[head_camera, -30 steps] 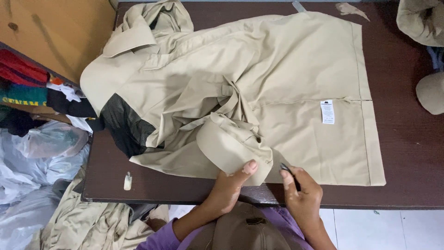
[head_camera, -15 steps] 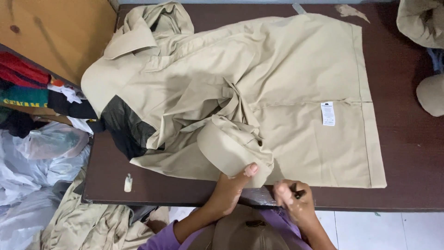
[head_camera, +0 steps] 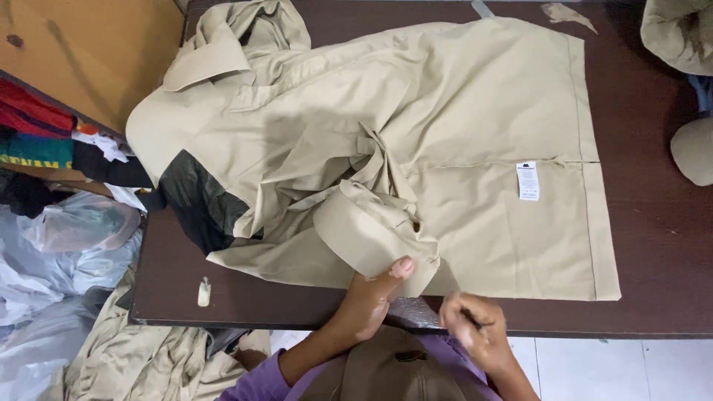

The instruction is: Trimming loose threads from a tan garment using small scissors on a work table

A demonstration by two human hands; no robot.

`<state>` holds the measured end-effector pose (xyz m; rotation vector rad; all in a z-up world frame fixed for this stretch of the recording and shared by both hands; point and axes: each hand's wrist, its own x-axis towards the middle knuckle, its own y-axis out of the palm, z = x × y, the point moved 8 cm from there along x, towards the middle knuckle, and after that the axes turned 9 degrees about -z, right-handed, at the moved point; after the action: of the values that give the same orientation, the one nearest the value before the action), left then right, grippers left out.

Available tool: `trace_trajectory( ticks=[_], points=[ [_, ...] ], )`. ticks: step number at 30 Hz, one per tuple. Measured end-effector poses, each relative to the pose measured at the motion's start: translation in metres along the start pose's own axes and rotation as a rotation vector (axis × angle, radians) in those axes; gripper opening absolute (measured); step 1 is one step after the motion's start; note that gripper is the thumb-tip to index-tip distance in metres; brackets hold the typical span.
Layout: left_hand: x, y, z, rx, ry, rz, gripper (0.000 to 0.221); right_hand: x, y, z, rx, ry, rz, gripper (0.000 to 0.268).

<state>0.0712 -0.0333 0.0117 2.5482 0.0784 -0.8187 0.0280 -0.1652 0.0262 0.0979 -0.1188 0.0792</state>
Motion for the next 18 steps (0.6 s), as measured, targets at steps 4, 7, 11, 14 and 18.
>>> trace_trajectory(
  ticks=[4,7,11,14,18],
  points=[
    [0.003,0.011,0.001,-0.143,0.023,0.140,0.054,0.006,-0.017,-0.009,-0.344,-0.009,-0.268,0.020],
    [0.008,0.007,0.007,-0.149,0.048,0.106,0.055,0.010,-0.025,-0.016,-0.294,0.081,-0.396,0.019],
    [0.008,0.003,0.011,-0.076,0.070,0.056,0.054,0.022,-0.017,-0.015,-0.215,0.057,-0.319,0.016],
    [0.016,-0.007,0.025,-0.045,0.087,0.012,0.051,0.017,-0.010,-0.015,-0.052,-0.093,-0.091,0.019],
    [0.003,-0.003,0.005,0.117,0.267,0.095,0.043,0.028,0.002,0.023,-0.208,-0.231,-0.193,0.014]
  ],
)
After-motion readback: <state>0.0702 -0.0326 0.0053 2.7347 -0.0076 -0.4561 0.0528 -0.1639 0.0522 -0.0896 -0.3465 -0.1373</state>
